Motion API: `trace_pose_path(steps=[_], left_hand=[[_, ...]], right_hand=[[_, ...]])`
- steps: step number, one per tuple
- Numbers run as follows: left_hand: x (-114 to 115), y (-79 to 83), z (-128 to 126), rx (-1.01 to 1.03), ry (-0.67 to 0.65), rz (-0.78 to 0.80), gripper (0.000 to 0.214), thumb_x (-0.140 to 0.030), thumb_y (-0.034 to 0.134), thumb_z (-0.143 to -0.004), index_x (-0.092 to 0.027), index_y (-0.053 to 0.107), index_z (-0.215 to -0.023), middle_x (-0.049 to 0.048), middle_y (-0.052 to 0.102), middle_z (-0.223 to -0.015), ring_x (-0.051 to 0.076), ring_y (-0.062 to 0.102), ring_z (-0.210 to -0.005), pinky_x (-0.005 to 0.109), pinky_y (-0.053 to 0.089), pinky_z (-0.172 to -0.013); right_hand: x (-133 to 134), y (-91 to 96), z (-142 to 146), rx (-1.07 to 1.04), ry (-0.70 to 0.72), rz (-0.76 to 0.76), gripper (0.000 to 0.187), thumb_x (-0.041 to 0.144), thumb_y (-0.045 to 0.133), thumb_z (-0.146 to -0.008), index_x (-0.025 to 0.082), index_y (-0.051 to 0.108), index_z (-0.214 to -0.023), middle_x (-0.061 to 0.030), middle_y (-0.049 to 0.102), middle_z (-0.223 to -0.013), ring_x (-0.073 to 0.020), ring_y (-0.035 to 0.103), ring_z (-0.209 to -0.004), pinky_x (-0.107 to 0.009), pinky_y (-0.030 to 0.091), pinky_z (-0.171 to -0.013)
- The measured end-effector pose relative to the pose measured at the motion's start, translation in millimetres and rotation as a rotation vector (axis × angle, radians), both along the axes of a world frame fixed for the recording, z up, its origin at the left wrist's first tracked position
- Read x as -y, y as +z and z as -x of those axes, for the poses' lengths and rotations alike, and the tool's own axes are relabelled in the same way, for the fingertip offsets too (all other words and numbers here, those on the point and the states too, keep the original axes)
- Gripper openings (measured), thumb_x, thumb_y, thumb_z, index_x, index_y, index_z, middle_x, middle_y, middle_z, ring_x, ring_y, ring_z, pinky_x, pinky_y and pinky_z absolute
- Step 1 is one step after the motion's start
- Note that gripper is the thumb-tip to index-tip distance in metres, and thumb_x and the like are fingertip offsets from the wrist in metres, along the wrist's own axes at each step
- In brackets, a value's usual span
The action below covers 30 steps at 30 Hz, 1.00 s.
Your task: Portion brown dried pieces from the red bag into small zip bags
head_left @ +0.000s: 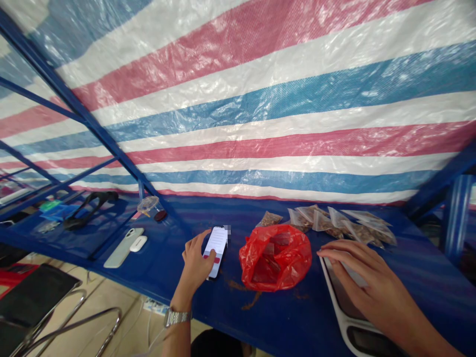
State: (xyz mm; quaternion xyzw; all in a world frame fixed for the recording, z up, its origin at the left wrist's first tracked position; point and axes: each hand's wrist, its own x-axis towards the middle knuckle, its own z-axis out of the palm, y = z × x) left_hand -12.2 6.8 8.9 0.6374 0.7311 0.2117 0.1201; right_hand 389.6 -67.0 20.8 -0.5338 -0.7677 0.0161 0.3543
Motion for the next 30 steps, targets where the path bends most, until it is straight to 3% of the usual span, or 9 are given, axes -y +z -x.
trace_pose_path(steps=[4,8,17,22,30], left_hand=[[-6,-9.1,-5,-0.077,0.028,-0.016,0.044,-0.039,0.049,-0.099,-0.032,0.062,-0.140,0.0100,0.057,-0.148,0.035,0.044,-0.137,0.059,0.035,-0.113],[-10,-15.5,-6,-0.087,-0.007,0.010,0.043,-0.039,0.038,-0.103,-0.039,0.066,-0.136,0.0083,0.051,-0.153,0.034,0.041,-0.141,0.061,0.032,-0.115],[-10,-13.9,-10,-0.099,-0.018,0.046,0.045,-0.034,0.039,-0.101,-0.039,0.066,-0.137,0.0086,0.045,-0.157,0.036,0.037,-0.143,0.063,0.029,-0.116],[-7,-10.6,-10,-0.098,0.033,-0.059,0.047,-0.032,0.038,-0.100,-0.038,0.062,-0.141,0.0086,0.047,-0.155,0.034,0.040,-0.141,0.060,0.031,-0.116],[0,-4.7,2,-0.080,0.016,-0.005,0.059,-0.025,0.053,-0.087,-0.035,0.056,-0.145,0.0082,0.053,-0.150,0.034,0.042,-0.139,0.057,0.034,-0.114]], right_hand=[[0,-1.7,-1,0.002,0.012,0.003,0.022,0.034,0.054,-0.100,0.033,0.070,-0.116,-0.0027,0.071,-0.118,-0.0243,0.065,-0.113,-0.043,0.051,-0.099],[0,-1.6,-1,-0.005,0.022,-0.009,0.022,0.033,0.055,-0.100,0.033,0.070,-0.116,-0.0031,0.071,-0.118,-0.0245,0.066,-0.113,-0.042,0.052,-0.098],[-1,1.8,-3,-0.014,0.008,-0.049,0.022,0.034,0.054,-0.100,0.033,0.072,-0.113,-0.0025,0.072,-0.115,-0.0245,0.068,-0.109,-0.042,0.053,-0.095],[-1,1.7,-5,-0.014,0.011,-0.066,0.020,0.033,0.056,-0.100,0.033,0.071,-0.113,-0.0020,0.072,-0.115,-0.0243,0.067,-0.109,-0.042,0.051,-0.095],[-1,4.6,-5,-0.017,0.025,-0.102,0.020,0.032,0.056,-0.100,0.032,0.071,-0.113,-0.0025,0.072,-0.112,-0.0238,0.068,-0.106,-0.041,0.051,-0.095]])
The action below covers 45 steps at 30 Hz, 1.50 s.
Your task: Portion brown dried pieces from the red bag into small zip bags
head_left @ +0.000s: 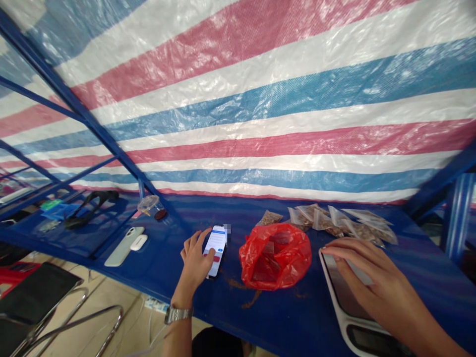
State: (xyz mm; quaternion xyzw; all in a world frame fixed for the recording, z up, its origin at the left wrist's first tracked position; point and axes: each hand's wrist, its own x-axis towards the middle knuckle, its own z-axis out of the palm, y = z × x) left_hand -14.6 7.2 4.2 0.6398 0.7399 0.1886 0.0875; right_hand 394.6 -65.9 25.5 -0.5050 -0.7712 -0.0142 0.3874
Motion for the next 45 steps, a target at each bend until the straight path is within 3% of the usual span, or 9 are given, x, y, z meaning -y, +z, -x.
trace_pose_path(steps=[11,17,22,25,26,31,35,39,45], left_hand=[[-3,-0.7,-15,-0.078,-0.017,-0.038,0.065,-0.023,0.065,-0.082,-0.033,0.054,-0.145,0.0092,0.051,-0.151,0.034,0.042,-0.139,0.055,0.033,-0.114],[0,11.7,-20,-0.007,-0.028,-0.211,0.050,-0.021,0.056,-0.088,-0.029,0.061,-0.136,0.0084,0.059,-0.143,0.033,0.049,-0.132,0.055,0.039,-0.110],[23,28.4,-72,0.120,-0.406,-0.533,0.031,-0.014,0.051,-0.093,-0.024,0.066,-0.119,0.0077,0.069,-0.115,0.024,0.062,-0.111,0.042,0.047,-0.099],[39,33.0,-115,0.109,-0.789,-0.417,0.032,-0.010,0.054,-0.089,-0.024,0.067,-0.115,0.0053,0.070,-0.110,0.021,0.063,-0.103,0.037,0.051,-0.094],[42,33.6,-127,0.063,-0.828,-0.347,0.032,-0.009,0.054,-0.088,-0.024,0.067,-0.113,0.0047,0.070,-0.110,0.021,0.063,-0.103,0.037,0.051,-0.095],[41,31.7,-141,-0.142,-0.695,-0.154,0.040,-0.016,0.057,-0.086,-0.023,0.064,-0.125,0.0091,0.065,-0.134,0.031,0.055,-0.125,0.050,0.045,-0.110],[37,30.0,-127,-0.244,-0.551,-0.082,0.046,-0.021,0.058,-0.085,-0.019,0.063,-0.130,0.0140,0.061,-0.141,0.037,0.049,-0.133,0.056,0.039,-0.115],[38,32.6,-120,-0.290,-0.515,-0.047,0.046,-0.018,0.057,-0.081,-0.014,0.066,-0.125,0.0156,0.060,-0.144,0.039,0.043,-0.139,0.057,0.034,-0.118],[35,44.5,-118,-0.231,-0.519,-0.124,0.043,-0.015,0.056,-0.079,-0.016,0.068,-0.120,0.0130,0.062,-0.142,0.039,0.040,-0.140,0.058,0.030,-0.118]], right_hand=[[0,2.3,0,0.009,-0.018,-0.019,0.021,0.033,0.054,-0.100,0.032,0.072,-0.111,-0.0024,0.073,-0.111,-0.0235,0.068,-0.105,-0.040,0.051,-0.095],[0,4.3,0,-0.002,-0.012,-0.028,0.020,0.032,0.055,-0.100,0.032,0.072,-0.111,-0.0022,0.073,-0.111,-0.0234,0.069,-0.104,-0.039,0.051,-0.095],[2,3.9,4,-0.007,-0.007,0.020,0.021,0.031,0.055,-0.100,0.032,0.071,-0.113,-0.0021,0.073,-0.114,-0.0237,0.068,-0.108,-0.039,0.052,-0.095],[2,6.3,22,0.021,0.033,0.043,0.023,0.029,0.052,-0.102,0.031,0.071,-0.115,-0.0023,0.073,-0.117,-0.0220,0.068,-0.110,-0.037,0.052,-0.097],[1,7.0,31,0.049,0.064,0.047,0.023,0.029,0.052,-0.103,0.031,0.070,-0.116,-0.0023,0.073,-0.119,-0.0217,0.068,-0.112,-0.037,0.051,-0.099],[-13,0.7,67,0.268,0.247,0.040,0.034,0.033,0.062,-0.098,0.023,0.068,-0.130,-0.0079,0.074,-0.127,-0.0282,0.065,-0.122,-0.050,0.042,-0.113],[-27,-6.1,68,0.311,0.300,0.075,0.022,0.034,0.063,-0.098,0.020,0.076,-0.109,-0.0071,0.079,-0.101,-0.0269,0.072,-0.100,-0.052,0.043,-0.109],[-27,5.6,59,0.313,0.289,0.224,0.022,0.025,0.059,-0.101,0.022,0.077,-0.088,-0.0040,0.076,-0.086,-0.0235,0.070,-0.089,-0.047,0.047,-0.099],[-26,36.5,24,-0.113,0.180,0.293,0.029,0.032,0.047,-0.106,0.026,0.075,-0.107,-0.0052,0.073,-0.112,-0.0194,0.068,-0.107,-0.032,0.053,-0.096]])
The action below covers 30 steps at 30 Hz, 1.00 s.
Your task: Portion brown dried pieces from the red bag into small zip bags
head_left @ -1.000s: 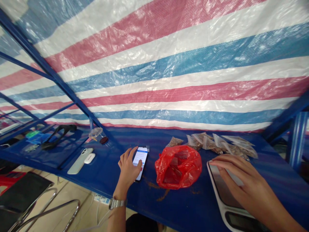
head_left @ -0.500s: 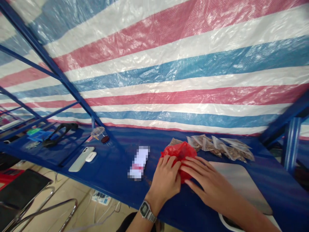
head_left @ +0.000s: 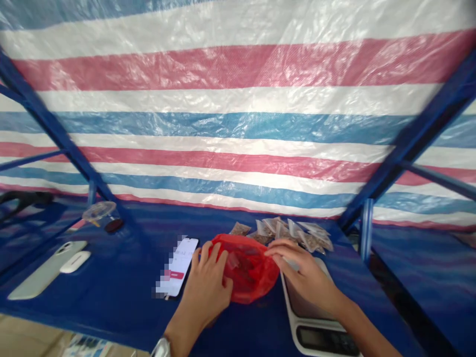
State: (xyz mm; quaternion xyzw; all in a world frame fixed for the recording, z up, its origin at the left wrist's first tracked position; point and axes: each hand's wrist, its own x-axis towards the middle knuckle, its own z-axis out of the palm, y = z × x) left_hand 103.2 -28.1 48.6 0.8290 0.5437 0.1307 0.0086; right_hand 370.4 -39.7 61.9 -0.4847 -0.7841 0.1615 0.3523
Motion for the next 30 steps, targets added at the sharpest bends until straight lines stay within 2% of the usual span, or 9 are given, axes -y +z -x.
trace_pose_path(steps=[3,7,11,15,18,21,25,27,30], left_hand=[[-4,11.1,2,0.074,-0.079,-0.025,0.036,-0.013,0.056,-0.079,-0.022,0.069,-0.112,0.0085,0.066,-0.136,0.038,0.042,-0.137,0.058,0.031,-0.115],[-8,26.1,-1,0.164,-0.135,-0.088,0.029,-0.013,0.052,-0.085,-0.026,0.068,-0.107,0.0048,0.067,-0.133,0.034,0.046,-0.130,0.055,0.035,-0.107],[-10,30.4,-7,0.116,-0.126,-0.031,0.031,-0.008,0.046,-0.089,-0.024,0.069,-0.103,0.0065,0.072,-0.115,0.030,0.057,-0.115,0.051,0.038,-0.099],[-14,27.0,-9,-0.024,-0.111,0.062,0.035,-0.008,0.043,-0.092,-0.025,0.072,-0.103,0.0079,0.073,-0.113,0.030,0.061,-0.113,0.049,0.041,-0.097],[-19,21.1,-13,-0.123,-0.073,0.080,0.037,-0.012,0.050,-0.091,-0.021,0.070,-0.121,0.0134,0.068,-0.130,0.035,0.057,-0.123,0.052,0.042,-0.101],[-26,11.1,-17,-0.208,-0.082,0.139,0.047,-0.009,0.053,-0.088,-0.016,0.066,-0.132,0.0172,0.064,-0.140,0.036,0.053,-0.132,0.053,0.041,-0.105],[-35,2.3,-12,-0.171,-0.111,0.110,0.035,-0.015,0.049,-0.097,-0.019,0.071,-0.124,0.0130,0.069,-0.134,0.034,0.052,-0.133,0.051,0.040,-0.108],[-37,7.1,-7,-0.097,-0.120,0.063,0.028,-0.023,0.056,-0.097,-0.022,0.073,-0.119,0.0093,0.071,-0.130,0.033,0.053,-0.127,0.050,0.040,-0.104],[-36,26.6,-9,0.050,-0.111,0.020,0.025,-0.032,0.061,-0.097,-0.029,0.074,-0.117,0.0043,0.072,-0.130,0.032,0.054,-0.118,0.048,0.040,-0.097]], right_hand=[[-18,0.9,-44,-0.050,-0.250,-0.103,0.029,0.037,0.047,-0.104,0.026,0.073,-0.112,-0.0069,0.073,-0.112,-0.0224,0.069,-0.107,-0.036,0.054,-0.097],[-42,-18.6,-107,0.310,-0.452,-0.067,0.030,0.038,0.056,-0.095,0.022,0.074,-0.113,-0.0126,0.074,-0.114,-0.0316,0.068,-0.111,-0.048,0.052,-0.103],[-49,-46.0,-138,0.453,-0.557,-0.034,0.031,0.035,0.055,-0.094,0.022,0.075,-0.114,-0.0126,0.076,-0.113,-0.0301,0.071,-0.106,-0.041,0.056,-0.094],[-47,-61.2,-142,0.437,-0.556,0.017,0.029,0.035,0.054,-0.096,0.022,0.076,-0.110,-0.0098,0.078,-0.108,-0.0295,0.075,-0.099,-0.040,0.057,-0.087],[-46,-63.4,-136,0.296,-0.589,0.017,0.030,0.034,0.052,-0.096,0.022,0.075,-0.112,-0.0097,0.078,-0.113,-0.0296,0.075,-0.103,-0.041,0.057,-0.091],[-44,-62.4,-131,0.143,-0.599,0.009,0.032,0.036,0.051,-0.097,0.021,0.075,-0.113,-0.0099,0.079,-0.115,-0.0282,0.075,-0.106,-0.041,0.057,-0.095],[-37,-60.1,-127,0.020,-0.605,-0.036,0.035,0.041,0.051,-0.098,0.020,0.075,-0.112,-0.0115,0.078,-0.114,-0.0282,0.074,-0.105,-0.042,0.056,-0.097],[-33,-58.2,-127,-0.022,-0.619,-0.061,0.036,0.042,0.051,-0.098,0.019,0.075,-0.112,-0.0119,0.078,-0.114,-0.0277,0.074,-0.105,-0.043,0.056,-0.098],[-30,-54.6,-128,-0.071,-0.648,-0.078,0.037,0.042,0.050,-0.098,0.019,0.074,-0.113,-0.0116,0.078,-0.114,-0.0269,0.073,-0.106,-0.044,0.054,-0.100]])
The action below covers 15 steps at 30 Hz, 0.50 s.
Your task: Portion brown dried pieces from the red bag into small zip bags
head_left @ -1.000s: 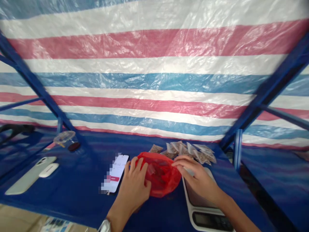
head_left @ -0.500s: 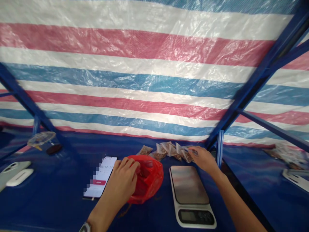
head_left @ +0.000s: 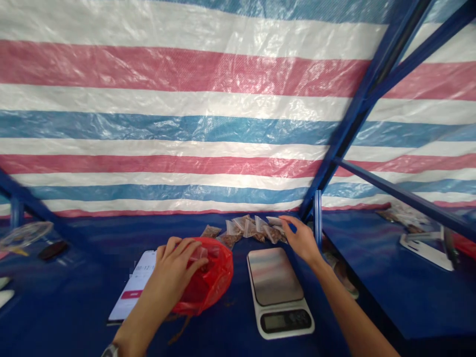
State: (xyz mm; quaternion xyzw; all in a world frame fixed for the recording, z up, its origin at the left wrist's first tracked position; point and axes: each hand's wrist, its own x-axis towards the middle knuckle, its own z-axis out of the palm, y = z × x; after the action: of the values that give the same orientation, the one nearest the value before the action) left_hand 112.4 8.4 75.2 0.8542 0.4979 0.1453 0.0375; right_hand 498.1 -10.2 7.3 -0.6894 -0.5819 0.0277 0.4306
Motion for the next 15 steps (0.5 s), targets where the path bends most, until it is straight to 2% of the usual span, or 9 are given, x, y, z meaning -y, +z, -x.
trace_pose_path(steps=[3,5,8,10,13,15], left_hand=[[4,18.9,-29,0.189,-0.044,0.025,0.028,-0.038,0.059,-0.099,-0.032,0.071,-0.123,0.0023,0.071,-0.130,0.028,0.054,-0.117,0.044,0.039,-0.098],[4,21.1,-60,0.292,-0.125,0.093,0.030,-0.039,0.056,-0.101,-0.034,0.068,-0.128,0.0013,0.072,-0.127,0.025,0.056,-0.114,0.041,0.039,-0.099],[-5,6.5,-106,0.281,-0.213,0.178,0.027,-0.042,0.054,-0.102,-0.033,0.071,-0.120,0.0009,0.075,-0.115,0.025,0.057,-0.108,0.041,0.038,-0.098],[-14,-8.4,-125,0.198,-0.233,0.219,0.025,-0.040,0.053,-0.102,-0.031,0.074,-0.112,0.0015,0.076,-0.113,0.027,0.056,-0.110,0.042,0.037,-0.096],[-25,-24.4,-134,0.129,-0.218,0.243,0.028,-0.039,0.051,-0.102,-0.028,0.077,-0.103,0.0031,0.077,-0.111,0.029,0.053,-0.110,0.042,0.035,-0.094],[-28,-26.9,-133,0.102,-0.213,0.224,0.031,-0.040,0.049,-0.102,-0.026,0.077,-0.099,0.0046,0.076,-0.109,0.029,0.053,-0.109,0.043,0.034,-0.094]], right_hand=[[1,2.6,1,-0.046,-0.008,-0.011,0.036,0.043,0.050,-0.099,0.019,0.074,-0.113,-0.0115,0.078,-0.116,-0.0269,0.072,-0.108,-0.045,0.054,-0.101],[1,3.3,2,-0.076,0.003,-0.017,0.036,0.043,0.050,-0.099,0.019,0.073,-0.113,-0.0116,0.077,-0.117,-0.0273,0.072,-0.109,-0.047,0.053,-0.101],[1,4.2,5,-0.113,0.012,-0.027,0.037,0.045,0.050,-0.099,0.019,0.073,-0.112,-0.0119,0.077,-0.116,-0.0279,0.072,-0.108,-0.048,0.054,-0.101],[2,5.8,6,-0.114,0.025,-0.042,0.037,0.045,0.050,-0.099,0.019,0.073,-0.112,-0.0120,0.078,-0.116,-0.0279,0.072,-0.107,-0.048,0.054,-0.101],[3,9.7,8,-0.100,0.048,-0.058,0.036,0.044,0.050,-0.099,0.020,0.074,-0.111,-0.0120,0.078,-0.115,-0.0275,0.073,-0.107,-0.046,0.055,-0.100],[5,12.8,9,-0.100,0.049,-0.056,0.036,0.043,0.050,-0.099,0.020,0.075,-0.111,-0.0119,0.078,-0.115,-0.0273,0.073,-0.107,-0.045,0.055,-0.100]])
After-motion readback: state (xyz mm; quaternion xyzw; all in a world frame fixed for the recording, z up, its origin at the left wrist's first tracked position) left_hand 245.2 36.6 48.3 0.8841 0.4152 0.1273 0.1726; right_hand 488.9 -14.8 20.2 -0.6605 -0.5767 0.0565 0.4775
